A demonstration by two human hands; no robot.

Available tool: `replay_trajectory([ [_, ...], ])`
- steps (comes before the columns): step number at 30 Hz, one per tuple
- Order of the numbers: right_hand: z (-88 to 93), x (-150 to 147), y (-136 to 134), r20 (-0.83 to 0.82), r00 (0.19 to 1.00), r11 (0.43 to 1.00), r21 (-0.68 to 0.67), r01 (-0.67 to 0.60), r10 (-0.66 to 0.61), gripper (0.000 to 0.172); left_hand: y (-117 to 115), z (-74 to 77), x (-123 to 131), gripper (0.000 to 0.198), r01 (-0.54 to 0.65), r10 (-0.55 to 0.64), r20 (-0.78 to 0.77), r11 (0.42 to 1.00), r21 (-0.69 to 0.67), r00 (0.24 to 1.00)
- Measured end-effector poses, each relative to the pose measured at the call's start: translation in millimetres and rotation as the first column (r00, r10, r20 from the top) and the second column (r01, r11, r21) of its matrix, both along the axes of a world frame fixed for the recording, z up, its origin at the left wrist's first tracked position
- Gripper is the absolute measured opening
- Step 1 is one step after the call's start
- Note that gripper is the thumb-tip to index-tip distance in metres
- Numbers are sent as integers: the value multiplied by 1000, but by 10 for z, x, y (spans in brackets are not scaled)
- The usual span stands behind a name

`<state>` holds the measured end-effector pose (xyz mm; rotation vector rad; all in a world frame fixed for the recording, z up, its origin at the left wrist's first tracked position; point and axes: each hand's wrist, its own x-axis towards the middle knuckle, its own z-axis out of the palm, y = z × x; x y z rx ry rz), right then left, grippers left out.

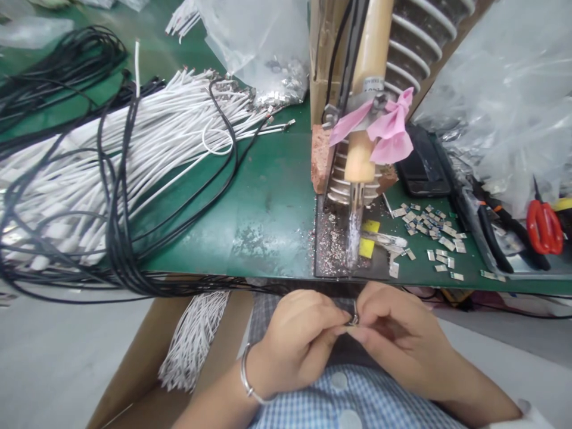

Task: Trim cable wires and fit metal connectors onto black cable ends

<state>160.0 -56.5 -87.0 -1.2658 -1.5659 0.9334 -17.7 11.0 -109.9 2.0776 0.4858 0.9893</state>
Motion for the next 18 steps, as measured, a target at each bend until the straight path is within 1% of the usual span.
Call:
replay_trajectory([
  [2, -27, -15, -3, 0, 1000, 998, 56, 27, -27, 14, -12, 17, 1, 17, -13, 13, 2, 1000, -17, 1000],
  [3, -45, -19, -11, -5, 998, 995, 82, 63, -63, 14, -20, 28, 0, 17, -20, 20, 8, 999, -34, 1000],
  [5, -81, -16, -40, -38, 979, 973, 113, 203, -200, 15, -35, 50, -5, 16, -35, 37, 21, 995, -95, 999],
  [7, -113, -4, -81, -107, 924, 920, 109, 377, -366, 18, -47, 68, -14, 14, -62, 69, 26, 980, -190, 997],
  [8, -126, 1, -101, -139, 898, 897, 94, 432, -417, 18, -52, 74, -18, 13, -74, 82, 25, 968, -241, 996],
  [9, -137, 2, -117, -163, 889, 893, 75, 443, -427, 18, -56, 79, -20, 12, -82, 92, 22, 955, -285, 996],
  [10, -146, -3, -128, -178, 898, 908, 53, 416, -402, 18, -59, 84, -21, 12, -84, 94, 17, 942, -324, 995],
  [13, -157, -49, -121, -189, 945, 964, -45, 262, -266, 21, -63, 97, -12, 12, -55, 72, 26, 914, -402, 997],
  [15, -150, -84, -90, -228, 947, 973, -94, 209, -225, 23, -63, 104, -2, 12, -44, 65, 32, 899, -437, 997],
  [18, -121, -108, -44, -312, 927, 977, -111, 180, -206, 19, -59, 104, 5, 10, -39, 59, 26, 872, -488, 998],
])
